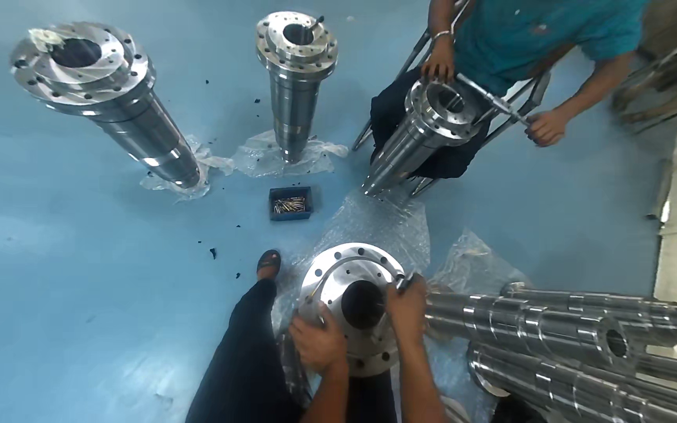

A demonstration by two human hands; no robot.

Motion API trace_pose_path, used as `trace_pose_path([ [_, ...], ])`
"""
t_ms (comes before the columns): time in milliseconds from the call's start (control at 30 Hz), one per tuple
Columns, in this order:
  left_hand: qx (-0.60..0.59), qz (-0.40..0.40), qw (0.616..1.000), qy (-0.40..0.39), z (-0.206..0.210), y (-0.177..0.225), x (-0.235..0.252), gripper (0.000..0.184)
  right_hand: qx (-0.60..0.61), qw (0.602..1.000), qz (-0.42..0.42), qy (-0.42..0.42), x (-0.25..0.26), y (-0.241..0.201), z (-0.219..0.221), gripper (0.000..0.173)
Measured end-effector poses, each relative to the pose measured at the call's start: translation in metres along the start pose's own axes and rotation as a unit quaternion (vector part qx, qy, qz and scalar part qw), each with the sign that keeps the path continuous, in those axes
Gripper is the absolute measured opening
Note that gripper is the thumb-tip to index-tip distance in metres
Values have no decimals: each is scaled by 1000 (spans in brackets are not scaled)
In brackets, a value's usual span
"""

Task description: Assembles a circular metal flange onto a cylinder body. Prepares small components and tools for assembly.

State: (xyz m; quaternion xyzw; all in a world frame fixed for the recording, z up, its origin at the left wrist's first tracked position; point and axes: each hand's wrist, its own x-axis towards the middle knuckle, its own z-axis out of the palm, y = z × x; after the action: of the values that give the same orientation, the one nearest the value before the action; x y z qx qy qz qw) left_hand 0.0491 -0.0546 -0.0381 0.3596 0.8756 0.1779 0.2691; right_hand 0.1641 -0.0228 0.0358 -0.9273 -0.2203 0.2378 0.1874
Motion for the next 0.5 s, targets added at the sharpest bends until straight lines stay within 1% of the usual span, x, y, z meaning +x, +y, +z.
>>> trace_pose_path([
  [33, 0, 1, 1000, 1, 0, 0, 0, 67, -33, 998, -47, -29, 5, 2, -3, 50],
  [100, 3, 1, 1000, 7, 0, 0, 0, 67, -89, 980, -164, -66, 15, 18, -7, 38],
  [167, 6, 0, 1000, 6, 1, -1, 0, 67, -117, 953, -272, -72, 24, 32, -10, 30],
  [233, -1, 0, 1000, 1, -1, -2, 0, 66, -142, 926, -345, -63, 28, 40, -9, 25],
  [267, -1, 0, 1000, 2, -1, -2, 0, 66, -149, 915, -371, -59, 29, 43, -8, 25],
  [300, -1, 1, 1000, 4, -1, -2, 0, 66, -153, 907, -389, -55, 30, 45, -6, 28],
  [367, -3, 3, 1000, 8, 0, -1, 0, 66, -132, 904, -407, -25, 28, 49, -3, 33],
  [400, -4, 5, 1000, 9, 1, -1, 0, 67, -99, 911, -401, 3, 24, 52, -1, 32],
  [433, -5, 5, 1000, 10, 1, -1, 0, 67, -56, 923, -378, 47, 17, 53, 1, 30],
  [467, -6, 4, 1000, 10, 1, -1, 0, 67, -19, 936, -335, 104, 9, 53, 1, 30],
  [500, -6, 2, 1000, 9, 1, -1, 0, 67, 5, 953, -265, 148, 1, 49, -2, 31],
])
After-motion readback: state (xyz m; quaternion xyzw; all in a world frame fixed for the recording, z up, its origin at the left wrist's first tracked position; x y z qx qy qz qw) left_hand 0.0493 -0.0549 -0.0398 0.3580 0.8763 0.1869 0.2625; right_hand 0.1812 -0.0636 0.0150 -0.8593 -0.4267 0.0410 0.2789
